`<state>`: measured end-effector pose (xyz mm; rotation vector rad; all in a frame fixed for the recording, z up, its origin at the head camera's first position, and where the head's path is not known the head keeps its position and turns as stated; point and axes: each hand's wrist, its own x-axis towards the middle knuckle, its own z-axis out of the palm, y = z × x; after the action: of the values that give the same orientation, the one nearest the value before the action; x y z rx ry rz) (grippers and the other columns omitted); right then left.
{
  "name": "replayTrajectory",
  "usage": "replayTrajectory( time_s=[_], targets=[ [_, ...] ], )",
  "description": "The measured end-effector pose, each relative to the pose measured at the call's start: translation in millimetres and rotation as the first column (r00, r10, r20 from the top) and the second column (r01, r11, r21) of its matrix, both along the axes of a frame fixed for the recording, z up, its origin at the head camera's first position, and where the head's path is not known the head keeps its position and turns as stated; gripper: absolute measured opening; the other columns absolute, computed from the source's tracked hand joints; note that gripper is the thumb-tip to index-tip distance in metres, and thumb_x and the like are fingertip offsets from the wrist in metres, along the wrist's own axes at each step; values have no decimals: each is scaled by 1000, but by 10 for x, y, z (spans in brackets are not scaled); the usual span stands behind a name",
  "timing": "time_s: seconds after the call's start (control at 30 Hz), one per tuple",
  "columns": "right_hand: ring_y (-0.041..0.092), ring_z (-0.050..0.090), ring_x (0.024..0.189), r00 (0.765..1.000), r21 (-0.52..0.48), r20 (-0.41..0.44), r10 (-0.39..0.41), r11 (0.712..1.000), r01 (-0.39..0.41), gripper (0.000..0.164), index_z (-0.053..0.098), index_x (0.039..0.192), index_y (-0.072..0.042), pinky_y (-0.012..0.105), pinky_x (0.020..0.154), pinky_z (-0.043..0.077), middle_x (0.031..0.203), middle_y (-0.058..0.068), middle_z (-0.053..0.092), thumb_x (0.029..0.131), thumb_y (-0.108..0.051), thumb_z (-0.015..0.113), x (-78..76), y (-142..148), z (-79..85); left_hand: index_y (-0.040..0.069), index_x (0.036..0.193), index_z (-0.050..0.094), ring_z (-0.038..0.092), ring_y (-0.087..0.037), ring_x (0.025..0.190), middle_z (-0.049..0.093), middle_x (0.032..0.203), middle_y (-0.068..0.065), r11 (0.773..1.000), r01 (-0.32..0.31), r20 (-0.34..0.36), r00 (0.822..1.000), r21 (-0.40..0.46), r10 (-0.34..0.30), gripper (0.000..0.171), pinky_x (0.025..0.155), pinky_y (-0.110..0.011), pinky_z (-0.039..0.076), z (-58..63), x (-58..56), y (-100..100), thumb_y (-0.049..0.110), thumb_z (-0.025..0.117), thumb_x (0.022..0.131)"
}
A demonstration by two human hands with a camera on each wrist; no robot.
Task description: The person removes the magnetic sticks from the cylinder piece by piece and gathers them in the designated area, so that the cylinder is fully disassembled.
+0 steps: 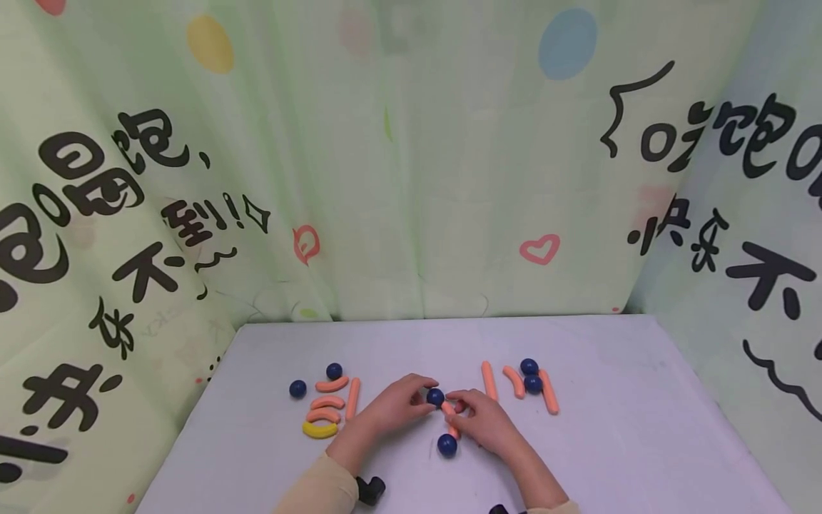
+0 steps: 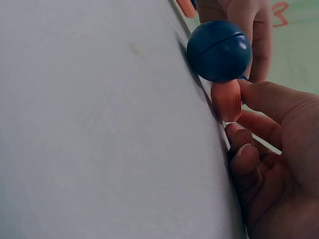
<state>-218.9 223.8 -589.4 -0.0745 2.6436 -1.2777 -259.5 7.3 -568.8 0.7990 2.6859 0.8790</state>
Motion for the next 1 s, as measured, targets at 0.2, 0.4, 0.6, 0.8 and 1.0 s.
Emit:
replayTrajectory(
  time_s=[0.2, 0.4, 0.6, 0.8, 1.0],
  targets=[
    [14, 50, 55, 1000, 3, -6, 5, 1000, -5, 37, 66, 123, -29, 28, 46, 43, 98, -4, 61, 88, -39, 73, -5, -3, -8, 24, 138, 57, 47, -3, 76, 58, 108, 8, 999, -32, -23, 999, -16, 32, 45, 68, -19, 41, -82, 15, 70, 31, 68, 94],
    [14, 50, 57, 1000, 6, -8, -9, 1000, 9, 34, 67, 121, -29, 27, 46, 43, 97, -4, 61, 88, -36, 73, 3, -19, 11, 28, 137, 58, 47, -3, 76, 60, 108, 11, 998, -54, -40, 998, -33, 53, 43, 69, -19, 40, -95, 38, 105, 34, 66, 95],
    [15, 50, 59, 1000, 15, -6, -29, 999, 29, 33, 68, 120, -29, 27, 48, 41, 95, -5, 61, 88, -36, 74, 5, -27, 10, 32, 137, 58, 49, -1, 79, 63, 113, 11, 997, -54, -75, 996, -55, 50, 43, 73, -19, 44, -105, 51, 133, 37, 66, 95],
    [14, 50, 59, 999, 18, -6, -33, 999, 33, 35, 68, 121, -29, 27, 49, 41, 94, -5, 61, 88, -38, 74, 6, -32, 6, 29, 133, 61, 61, -5, 107, 64, 125, 8, 994, -65, -132, 990, -88, 53, 39, 93, -26, 51, -112, 64, 162, 39, 64, 96],
    [14, 50, 60, 999, 17, -5, -36, 999, 36, 36, 68, 121, -28, 27, 49, 41, 94, -5, 60, 87, -39, 74, 13, -32, 27, 27, 126, 63, 61, -7, 110, 65, 121, 7, 991, -89, -150, 986, -99, 74, 35, 95, -28, 51, -122, 64, 189, 41, 66, 94]
  ],
)
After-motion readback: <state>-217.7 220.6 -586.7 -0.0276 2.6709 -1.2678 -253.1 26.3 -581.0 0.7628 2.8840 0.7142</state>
